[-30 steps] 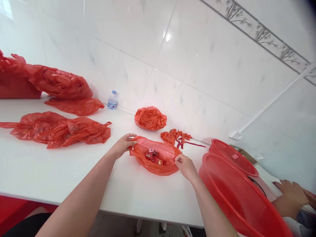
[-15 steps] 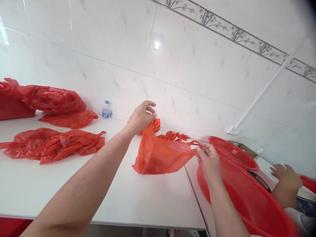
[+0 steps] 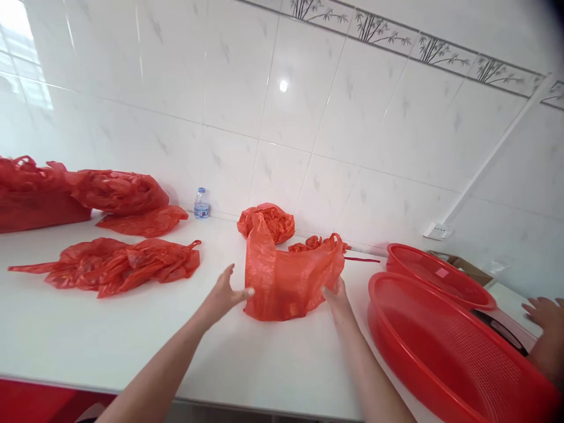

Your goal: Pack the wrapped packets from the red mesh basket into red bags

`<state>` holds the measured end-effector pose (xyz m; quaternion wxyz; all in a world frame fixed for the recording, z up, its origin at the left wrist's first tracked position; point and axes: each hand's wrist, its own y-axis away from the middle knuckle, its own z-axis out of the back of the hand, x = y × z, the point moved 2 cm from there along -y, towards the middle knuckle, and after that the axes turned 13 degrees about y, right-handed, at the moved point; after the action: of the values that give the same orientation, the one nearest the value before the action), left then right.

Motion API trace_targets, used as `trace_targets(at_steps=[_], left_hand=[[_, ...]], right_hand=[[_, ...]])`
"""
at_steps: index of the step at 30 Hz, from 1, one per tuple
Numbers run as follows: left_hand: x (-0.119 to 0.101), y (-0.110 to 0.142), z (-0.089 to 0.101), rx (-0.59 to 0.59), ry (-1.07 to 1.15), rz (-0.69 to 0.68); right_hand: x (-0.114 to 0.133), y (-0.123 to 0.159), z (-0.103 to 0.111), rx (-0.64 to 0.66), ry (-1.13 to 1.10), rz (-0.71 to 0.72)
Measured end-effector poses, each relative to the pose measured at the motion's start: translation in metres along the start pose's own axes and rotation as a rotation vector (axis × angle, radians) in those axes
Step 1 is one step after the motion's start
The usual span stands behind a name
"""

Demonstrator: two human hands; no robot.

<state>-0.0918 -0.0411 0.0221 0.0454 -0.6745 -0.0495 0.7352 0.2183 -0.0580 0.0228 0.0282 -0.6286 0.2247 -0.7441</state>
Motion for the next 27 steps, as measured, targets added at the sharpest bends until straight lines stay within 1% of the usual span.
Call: trace_targets(at_steps=[1, 2, 4, 6, 8, 9, 11, 13, 14, 16, 19, 22, 24, 27], left_hand=[[0.007, 0.002, -0.010, 0.008, 0.037, 0.016], [0.009, 0.005, -0.020, 0.011, 0.137, 0.033], [0.004, 0.008, -0.039, 0.036, 0.297, 0.015], [-0.005, 0.006, -0.051, 0.126, 0.414, 0.024], [-0.013, -0.001, -0.055, 0.195, 0.516, 0.103], [-0.016, -0.007, -0.054, 0.192, 0.579, 0.149], [-0.022, -0.019, -0.050, 0.116, 0.706, 0.185], [-0.028, -0.031, -0.047, 0.056, 0.824, 0.149], [-0.031, -0.035, -0.048, 0.054, 0.874, 0.132], [-0.033, -0.040, -0.050, 0.060, 0.955, 0.139], [-0.021, -0.042, -0.058, 0.040, 0.990, 0.233], [0.002, -0.043, -0.064, -0.002, 1.020, 0.331], [0.013, -0.043, -0.068, -0.005, 1.054, 0.359], [0.018, -0.042, -0.072, 0.008, 1.076, 0.395]], right_hand=[[0.001, -0.003, -0.011, 0.049, -0.059, 0.023], [0.004, -0.004, -0.023, 0.105, -0.111, 0.032], [0.008, -0.003, -0.046, 0.219, -0.166, 0.028], [0.011, 0.001, -0.063, 0.331, -0.146, -0.038], [0.011, 0.003, -0.070, 0.410, -0.110, -0.152], [0.012, 0.002, -0.070, 0.423, -0.123, -0.201], [0.014, -0.003, -0.065, 0.400, -0.242, -0.253], [0.016, -0.011, -0.058, 0.362, -0.400, -0.268], [0.015, -0.014, -0.055, 0.354, -0.453, -0.282], [0.007, -0.018, -0.052, 0.369, -0.488, -0.344], [-0.014, -0.019, -0.055, 0.421, -0.478, -0.445], [-0.031, -0.018, -0.060, 0.465, -0.470, -0.447], [-0.034, -0.018, -0.060, 0.457, -0.451, -0.420], [-0.031, -0.019, -0.055, 0.457, -0.425, -0.404]])
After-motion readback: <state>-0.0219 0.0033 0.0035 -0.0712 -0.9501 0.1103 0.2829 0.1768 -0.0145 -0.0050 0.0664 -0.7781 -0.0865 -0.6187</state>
